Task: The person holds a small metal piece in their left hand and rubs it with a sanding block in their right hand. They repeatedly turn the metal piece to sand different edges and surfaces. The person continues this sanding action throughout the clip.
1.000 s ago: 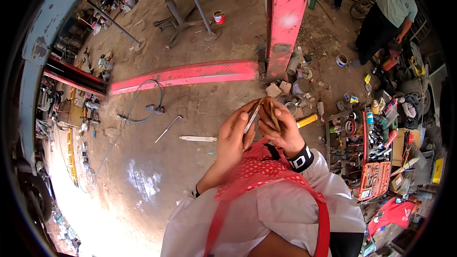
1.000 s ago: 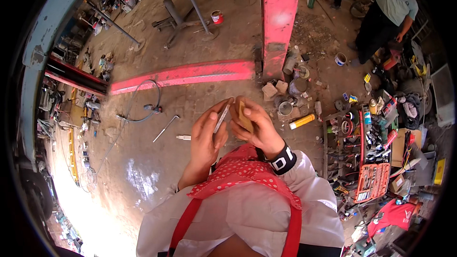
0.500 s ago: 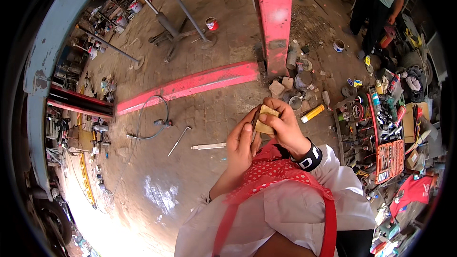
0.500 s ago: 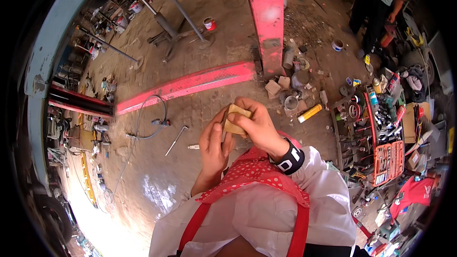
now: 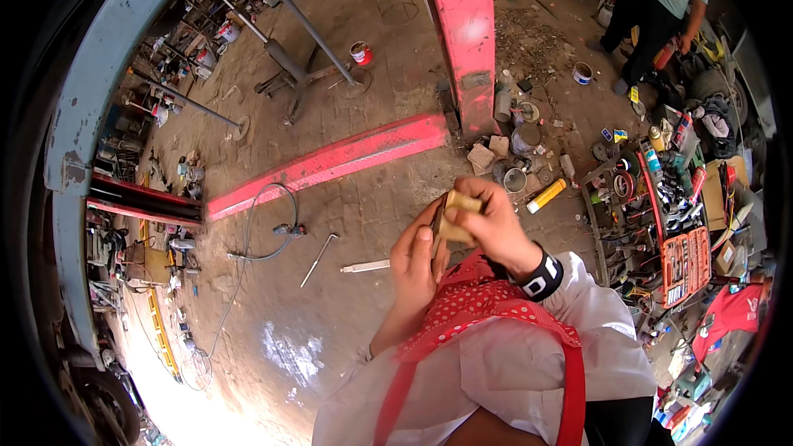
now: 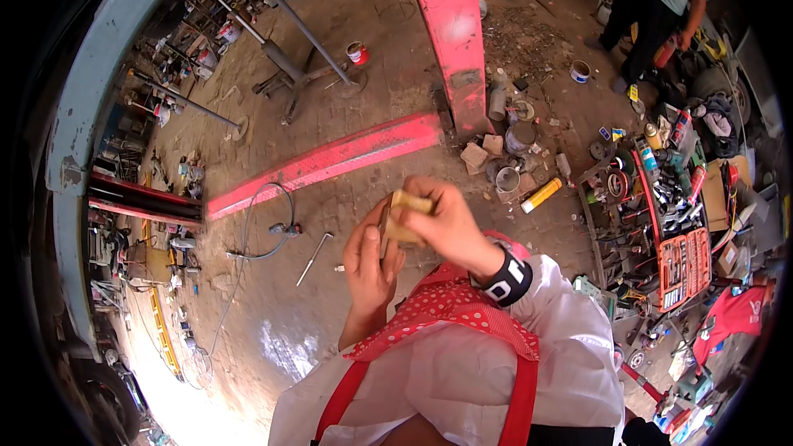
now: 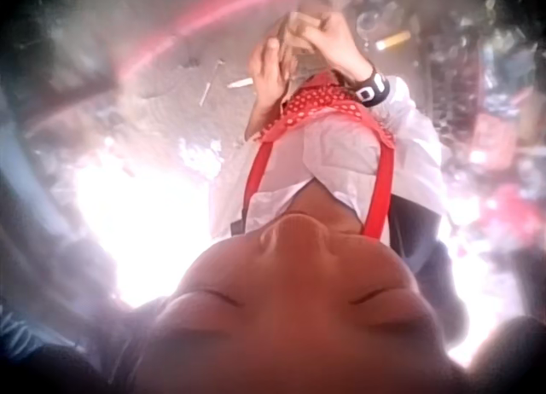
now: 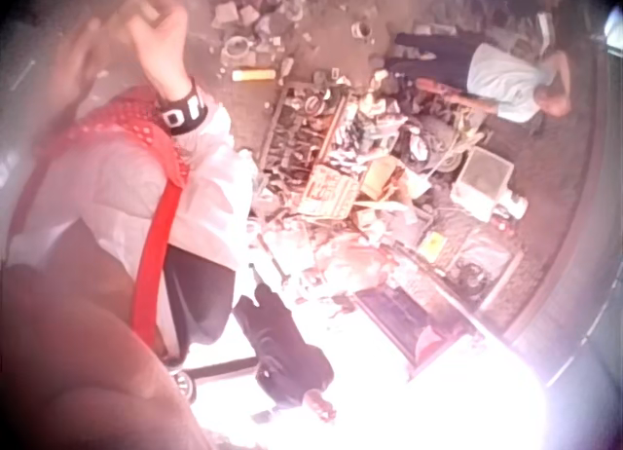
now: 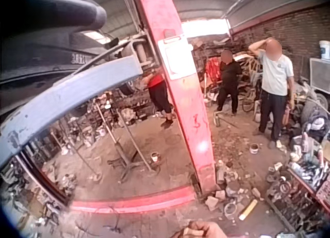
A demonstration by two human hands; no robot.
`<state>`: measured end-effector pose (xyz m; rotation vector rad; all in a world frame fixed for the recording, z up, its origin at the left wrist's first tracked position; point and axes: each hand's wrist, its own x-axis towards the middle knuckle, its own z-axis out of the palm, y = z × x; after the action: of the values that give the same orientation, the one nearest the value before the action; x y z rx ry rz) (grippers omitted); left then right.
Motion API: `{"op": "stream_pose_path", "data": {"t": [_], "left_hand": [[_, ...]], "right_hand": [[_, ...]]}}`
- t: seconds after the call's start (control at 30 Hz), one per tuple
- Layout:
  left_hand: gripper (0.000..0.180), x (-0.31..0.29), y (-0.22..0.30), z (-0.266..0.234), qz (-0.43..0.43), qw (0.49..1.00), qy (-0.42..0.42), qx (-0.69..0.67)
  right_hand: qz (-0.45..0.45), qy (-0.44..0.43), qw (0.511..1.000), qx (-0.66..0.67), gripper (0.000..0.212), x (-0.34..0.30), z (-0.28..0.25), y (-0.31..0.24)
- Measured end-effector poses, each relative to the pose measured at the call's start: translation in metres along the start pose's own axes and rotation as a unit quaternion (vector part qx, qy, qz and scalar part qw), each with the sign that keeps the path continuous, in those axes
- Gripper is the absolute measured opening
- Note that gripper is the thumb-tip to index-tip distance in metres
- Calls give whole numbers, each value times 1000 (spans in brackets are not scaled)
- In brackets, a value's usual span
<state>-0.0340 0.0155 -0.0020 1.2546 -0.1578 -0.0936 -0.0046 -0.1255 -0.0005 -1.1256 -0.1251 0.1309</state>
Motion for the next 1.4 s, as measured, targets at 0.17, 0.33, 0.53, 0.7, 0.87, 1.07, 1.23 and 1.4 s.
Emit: {"op": "stream_pose_path", "data": {"t": [0.17, 0.33, 0.53, 0.7, 0.87, 1.07, 1.23, 1.4], "left_hand": [[44, -1, 7, -1, -50, 998, -21, -38], [45, 2, 7, 2, -56, 997, -6, -46], [46, 8, 6, 5, -54, 998, -4, -42], [46, 13, 4, 3, -29, 999, -2, -19], [45, 8, 6, 2, -51, 998, -19, -27], [42, 15, 4, 4, -6, 1000, 13, 6], [42, 10, 6, 2, -37, 998, 11, -43], [44, 17, 4, 7, -9, 999, 30, -7]], "right_hand": [[-24, 15, 1000, 7, 19, 1, -3, 11], [-58, 18, 998, -19, 17, 7, -6, 8], [-24, -19, 999, -15, 17, 10, -10, 2], [-16, -16, 998, -66, 18, 9, -6, 1], [-44, 4, 998, -34, 21, 15, -8, -4], [-145, -18, 986, -86, 23, 15, 1, 11], [-2, -10, 999, -45, 20, 15, -2, -13], [-105, -10, 988, -111, 16, 16, -1, 9]]}}
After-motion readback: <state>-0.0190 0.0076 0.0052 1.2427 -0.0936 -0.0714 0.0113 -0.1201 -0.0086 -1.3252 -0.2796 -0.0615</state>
